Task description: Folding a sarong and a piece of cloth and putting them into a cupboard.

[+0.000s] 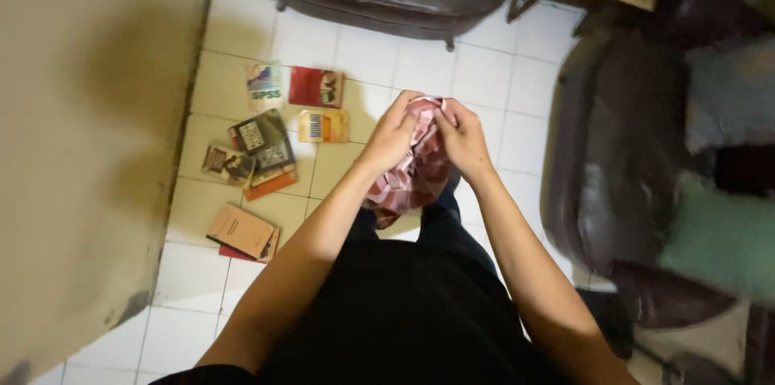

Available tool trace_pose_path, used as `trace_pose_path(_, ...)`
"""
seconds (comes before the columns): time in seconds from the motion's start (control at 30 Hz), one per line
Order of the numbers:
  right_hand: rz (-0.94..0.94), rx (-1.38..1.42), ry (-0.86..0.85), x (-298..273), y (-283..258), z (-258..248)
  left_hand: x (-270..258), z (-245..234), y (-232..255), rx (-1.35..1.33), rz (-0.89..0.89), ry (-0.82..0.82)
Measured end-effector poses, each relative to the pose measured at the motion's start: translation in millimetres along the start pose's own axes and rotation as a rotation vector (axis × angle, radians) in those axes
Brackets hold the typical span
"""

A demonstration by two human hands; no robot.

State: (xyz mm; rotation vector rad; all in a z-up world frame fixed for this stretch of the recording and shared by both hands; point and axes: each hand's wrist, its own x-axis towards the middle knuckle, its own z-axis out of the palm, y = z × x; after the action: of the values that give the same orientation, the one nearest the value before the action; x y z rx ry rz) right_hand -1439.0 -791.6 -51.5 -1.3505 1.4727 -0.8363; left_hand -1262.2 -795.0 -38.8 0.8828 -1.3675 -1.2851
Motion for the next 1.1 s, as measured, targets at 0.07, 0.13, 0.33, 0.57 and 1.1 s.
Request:
trace_pose_path(0.07, 0.032, 0.187, -0.012, 17, 2, -7, 9, -5, 9, -0.048, -0.158, 0.100)
trace_pose_path(0.13, 0.087, 0.367, -0.033, 25, 5, -18, 6, -11, 16, -0.112, -0.321, 0.207)
trace_pose_path(0.33, 0.161, 0.640, 0.048, 87, 39, -91, -14, -40, -13, 0.256, -0.268, 0.803)
trace_pose_path(0.57, 0.090, 0.553, -0.175, 125, 25, -151, -19, 26, 36, 0.535, -0.256, 0.860)
trace_pose_path(1.1, -0.369, 0.025, -0.811, 41, -52, -56, -91, 107, -18, 0.587, -0.138, 0.900)
